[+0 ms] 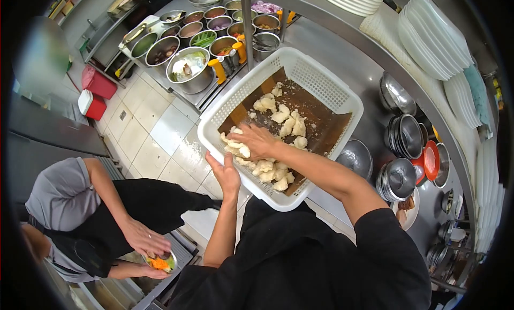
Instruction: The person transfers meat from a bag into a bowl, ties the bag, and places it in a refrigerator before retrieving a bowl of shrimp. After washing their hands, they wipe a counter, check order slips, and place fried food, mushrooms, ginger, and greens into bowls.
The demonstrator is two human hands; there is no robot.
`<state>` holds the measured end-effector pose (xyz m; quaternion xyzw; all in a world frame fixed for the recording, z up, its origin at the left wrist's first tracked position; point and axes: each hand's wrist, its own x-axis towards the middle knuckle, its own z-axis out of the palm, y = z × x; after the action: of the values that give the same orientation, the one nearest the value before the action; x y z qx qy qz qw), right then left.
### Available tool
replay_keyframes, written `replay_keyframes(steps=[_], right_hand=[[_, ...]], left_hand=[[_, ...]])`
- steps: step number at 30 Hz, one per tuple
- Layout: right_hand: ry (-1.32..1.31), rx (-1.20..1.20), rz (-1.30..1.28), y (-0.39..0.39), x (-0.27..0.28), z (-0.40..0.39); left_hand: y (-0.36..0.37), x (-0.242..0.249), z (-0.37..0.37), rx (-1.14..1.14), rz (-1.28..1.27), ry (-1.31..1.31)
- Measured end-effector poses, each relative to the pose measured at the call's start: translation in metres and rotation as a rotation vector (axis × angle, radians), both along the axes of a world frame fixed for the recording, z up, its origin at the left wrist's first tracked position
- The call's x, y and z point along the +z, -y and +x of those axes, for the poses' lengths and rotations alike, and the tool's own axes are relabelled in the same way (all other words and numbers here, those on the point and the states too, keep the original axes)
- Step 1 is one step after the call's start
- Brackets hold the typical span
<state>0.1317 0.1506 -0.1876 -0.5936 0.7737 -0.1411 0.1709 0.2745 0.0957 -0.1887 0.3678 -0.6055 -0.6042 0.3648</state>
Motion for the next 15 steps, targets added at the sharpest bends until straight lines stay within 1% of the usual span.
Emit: replay_keyframes(steps=[2, 3, 4, 6, 7, 8, 10, 11, 12, 14, 15], right_hand=[[0.006, -0.023, -0.092, -0.002, -0.010, -0.004], [0.060, -0.064, -0.258, -0.003, -0.020, -0.007], [0.058, -0.064, -0.258, -0.003, -0.021, -0.009], [0.208, -0.224, -0.261, 0.000, -0.023, -0.016], [0.265, -0.250, -0.375, -0.001, -0.023, -0.017], [0.265, -0.250, -0.375, 0.000, -0.023, -0.019], [0.454, -0.328, -0.531, -0.003, -0.018, -0.027], [0.577, -0.365, -0.567, -0.008, -0.003, -0.027], [0.626, -0.370, -0.606, -0.008, -0.009, -0.033], [0.989, -0.461, -0.562, -0.021, 0.019, -0.033], [0.862, -0.479, -0.593, -0.024, 0.022, -0.036]], left_hand=[[-0.001, 0.002, -0.002, 0.008, 0.017, -0.007], [-0.002, 0.005, -0.002, -0.003, 0.016, -0.016], [-0.002, 0.005, -0.002, -0.003, 0.016, -0.018], [0.000, 0.006, -0.001, -0.013, 0.026, -0.022], [0.001, 0.006, -0.001, -0.011, 0.024, -0.022], [0.001, 0.007, -0.001, 0.004, 0.039, -0.019], [0.001, 0.006, -0.004, 0.014, 0.057, -0.017], [0.002, 0.003, -0.005, 0.033, 0.067, -0.060], [0.004, 0.001, -0.006, 0.049, 0.077, -0.102], [0.008, 0.004, -0.012, 0.070, 0.042, -0.069], [0.012, -0.003, -0.015, 0.126, 0.043, -0.078]])
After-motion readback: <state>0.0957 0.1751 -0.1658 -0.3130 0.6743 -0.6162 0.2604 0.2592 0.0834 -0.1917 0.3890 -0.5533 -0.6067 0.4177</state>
